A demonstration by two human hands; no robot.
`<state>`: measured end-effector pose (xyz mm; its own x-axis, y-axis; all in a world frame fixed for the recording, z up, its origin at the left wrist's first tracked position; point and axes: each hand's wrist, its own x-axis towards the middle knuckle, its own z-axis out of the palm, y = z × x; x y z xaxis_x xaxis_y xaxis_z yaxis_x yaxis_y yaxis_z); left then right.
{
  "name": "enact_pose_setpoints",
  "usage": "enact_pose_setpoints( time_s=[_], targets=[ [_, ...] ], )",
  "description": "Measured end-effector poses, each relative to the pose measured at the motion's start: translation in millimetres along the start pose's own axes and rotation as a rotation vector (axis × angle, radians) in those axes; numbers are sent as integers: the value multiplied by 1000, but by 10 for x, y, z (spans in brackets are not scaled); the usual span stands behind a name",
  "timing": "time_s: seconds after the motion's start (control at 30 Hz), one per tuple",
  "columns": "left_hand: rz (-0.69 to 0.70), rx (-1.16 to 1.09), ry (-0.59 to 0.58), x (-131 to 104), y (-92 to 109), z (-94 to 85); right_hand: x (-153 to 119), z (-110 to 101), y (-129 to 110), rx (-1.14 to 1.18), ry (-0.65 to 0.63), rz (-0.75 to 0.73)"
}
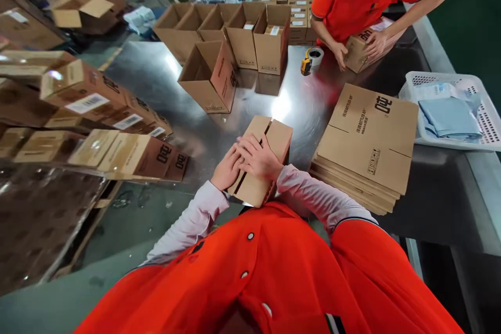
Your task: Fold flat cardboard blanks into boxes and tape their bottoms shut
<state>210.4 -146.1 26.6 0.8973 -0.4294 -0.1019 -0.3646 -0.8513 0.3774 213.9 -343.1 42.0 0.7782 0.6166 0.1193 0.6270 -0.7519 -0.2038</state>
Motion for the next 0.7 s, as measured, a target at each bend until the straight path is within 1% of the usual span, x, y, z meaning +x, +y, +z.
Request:
enact_pose_setpoints(
  time_s=[0.07,0.13,0.23,0.33,0.43,0.5,0.53,0.57,0.6,0.63,0.67,0.7],
  targets=[
    [-2,-15,47,-147,17,31,48,93,6,-22,-13,45],
    [20,23,89,-295,61,66,71,138,24,-34,-35,49],
    [22,96,153,-466,148,124,77,141,80,-52,-35,10],
    [29,89,169,-517,198,173,66,128,179,-61,-47,-63],
    [75,6,200,-501,127,241,44,136,286,-54,-65,-120],
    [100,-107,264,-490,-27,320,32,153,339,-52,-72,-121],
    [52,-164,319,-488,-135,372,29,165,358,-52,-75,-119],
    [-50,-203,358,-486,-256,433,29,178,373,-54,-78,-119],
    [-181,-221,370,-482,-380,502,30,191,386,-57,-81,-121],
    [-311,-222,351,-474,-496,577,31,203,397,-60,-83,-126],
    [-405,-217,304,-458,-594,657,30,211,409,-65,-85,-130],
    [-442,-213,237,-434,-667,740,25,216,426,-71,-84,-133]
  ],
)
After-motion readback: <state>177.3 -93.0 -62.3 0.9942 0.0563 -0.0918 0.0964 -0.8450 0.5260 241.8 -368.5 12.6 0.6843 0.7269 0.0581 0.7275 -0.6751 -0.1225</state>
